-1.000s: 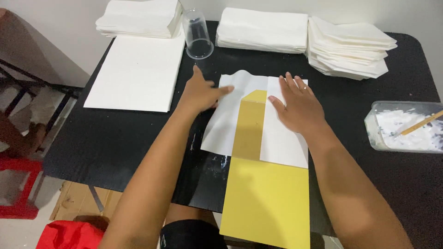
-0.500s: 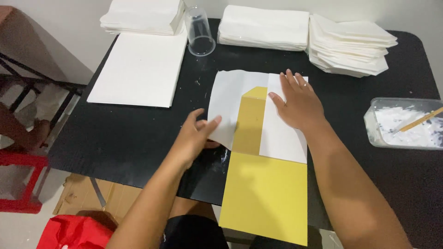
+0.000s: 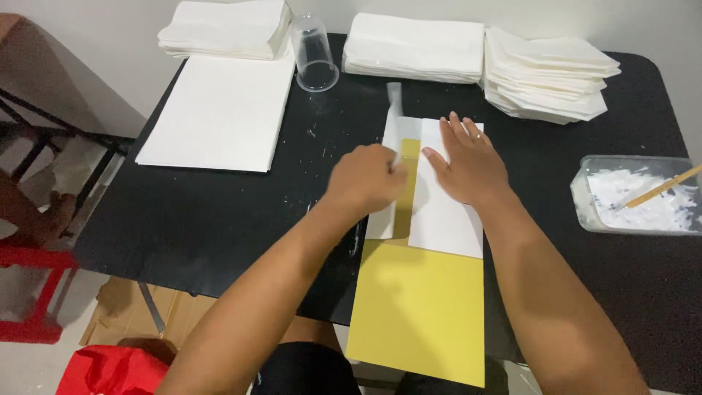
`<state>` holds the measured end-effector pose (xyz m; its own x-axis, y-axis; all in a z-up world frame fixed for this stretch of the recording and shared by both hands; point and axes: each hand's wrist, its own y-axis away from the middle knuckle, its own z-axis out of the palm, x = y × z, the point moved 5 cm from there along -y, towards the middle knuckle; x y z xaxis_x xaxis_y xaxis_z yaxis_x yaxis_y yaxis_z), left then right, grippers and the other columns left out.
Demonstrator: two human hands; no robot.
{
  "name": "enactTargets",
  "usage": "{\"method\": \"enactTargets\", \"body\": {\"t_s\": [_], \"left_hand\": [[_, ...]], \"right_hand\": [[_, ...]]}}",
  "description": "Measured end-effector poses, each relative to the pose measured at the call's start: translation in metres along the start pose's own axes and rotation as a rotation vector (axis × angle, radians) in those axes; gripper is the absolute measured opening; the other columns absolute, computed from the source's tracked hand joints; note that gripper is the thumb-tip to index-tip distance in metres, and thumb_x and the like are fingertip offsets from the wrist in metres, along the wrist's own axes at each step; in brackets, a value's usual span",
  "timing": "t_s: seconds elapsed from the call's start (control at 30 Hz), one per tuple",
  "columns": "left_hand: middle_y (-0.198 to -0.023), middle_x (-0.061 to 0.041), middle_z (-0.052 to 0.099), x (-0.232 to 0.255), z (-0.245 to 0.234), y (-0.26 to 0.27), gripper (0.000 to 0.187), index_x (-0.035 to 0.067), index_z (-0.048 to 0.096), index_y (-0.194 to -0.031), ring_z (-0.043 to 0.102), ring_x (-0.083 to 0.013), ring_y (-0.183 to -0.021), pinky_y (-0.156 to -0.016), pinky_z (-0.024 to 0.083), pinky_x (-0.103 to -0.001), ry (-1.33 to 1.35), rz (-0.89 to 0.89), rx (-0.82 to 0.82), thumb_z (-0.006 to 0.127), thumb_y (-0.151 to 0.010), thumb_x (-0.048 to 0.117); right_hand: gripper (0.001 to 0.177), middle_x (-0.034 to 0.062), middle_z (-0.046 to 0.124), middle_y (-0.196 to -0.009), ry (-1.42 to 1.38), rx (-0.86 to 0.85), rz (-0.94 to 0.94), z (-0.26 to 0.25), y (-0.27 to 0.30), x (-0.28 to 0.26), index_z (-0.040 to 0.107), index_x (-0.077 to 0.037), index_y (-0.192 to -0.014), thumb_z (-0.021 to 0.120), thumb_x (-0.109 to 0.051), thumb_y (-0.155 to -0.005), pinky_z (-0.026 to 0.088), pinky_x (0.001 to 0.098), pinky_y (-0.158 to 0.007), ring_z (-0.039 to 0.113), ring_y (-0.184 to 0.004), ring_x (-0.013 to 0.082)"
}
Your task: Folding paper sheets and applying glue with a brush to assemble handmade bags.
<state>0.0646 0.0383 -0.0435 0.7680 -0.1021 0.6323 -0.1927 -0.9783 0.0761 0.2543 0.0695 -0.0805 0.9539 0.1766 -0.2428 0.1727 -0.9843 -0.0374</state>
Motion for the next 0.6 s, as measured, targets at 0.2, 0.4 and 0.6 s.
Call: {"method": "enactTargets", "body": {"t_s": [0.2, 0.4, 0.6], "left_hand": [[-0.061, -0.008, 0.068, 0.003, 0.046, -0.034, 0.034, 0.010, 0.075, -0.076, 0.070, -0.0269, -0.057, -0.055, 0.055, -0.036, -0.024, 0.019, -0.079, 0.053, -0.088, 0.032], [-0.056, -0.007, 0.063, 0.013, 0.046, -0.020, 0.029, 0.012, 0.070, -0.069, 0.064, -0.0207, -0.051, -0.053, 0.051, -0.030, -0.015, -0.006, -0.064, 0.055, -0.088, 0.028], [-0.064, -0.010, 0.066, 0.020, 0.036, -0.003, 0.035, 0.009, 0.070, -0.079, 0.069, -0.0216, -0.060, -0.054, 0.052, -0.030, 0.049, 0.039, -0.056, 0.052, -0.092, 0.035]], "right_hand": [[0.069, 0.0171, 0.027, -0.169, 0.014, -0.030, 0.009, -0.003, -0.002, -0.001, 0.034, -0.009, -0.162, 0.033, -0.052, -0.108, 0.017, 0.0478, -0.126, 0.022, -0.157, 0.0323], [0.067, 0.0176, 0.026, -0.170, 0.028, -0.050, 0.006, -0.003, -0.001, -0.003, 0.032, -0.007, -0.163, 0.030, -0.048, -0.109, 0.015, 0.0483, -0.127, 0.020, -0.158, 0.0308], [0.064, 0.0178, 0.026, -0.170, 0.013, -0.030, -0.007, 0.003, -0.003, 0.002, 0.033, -0.006, -0.163, 0.028, -0.040, -0.109, 0.014, 0.0470, -0.127, 0.019, -0.158, 0.0311]]}}
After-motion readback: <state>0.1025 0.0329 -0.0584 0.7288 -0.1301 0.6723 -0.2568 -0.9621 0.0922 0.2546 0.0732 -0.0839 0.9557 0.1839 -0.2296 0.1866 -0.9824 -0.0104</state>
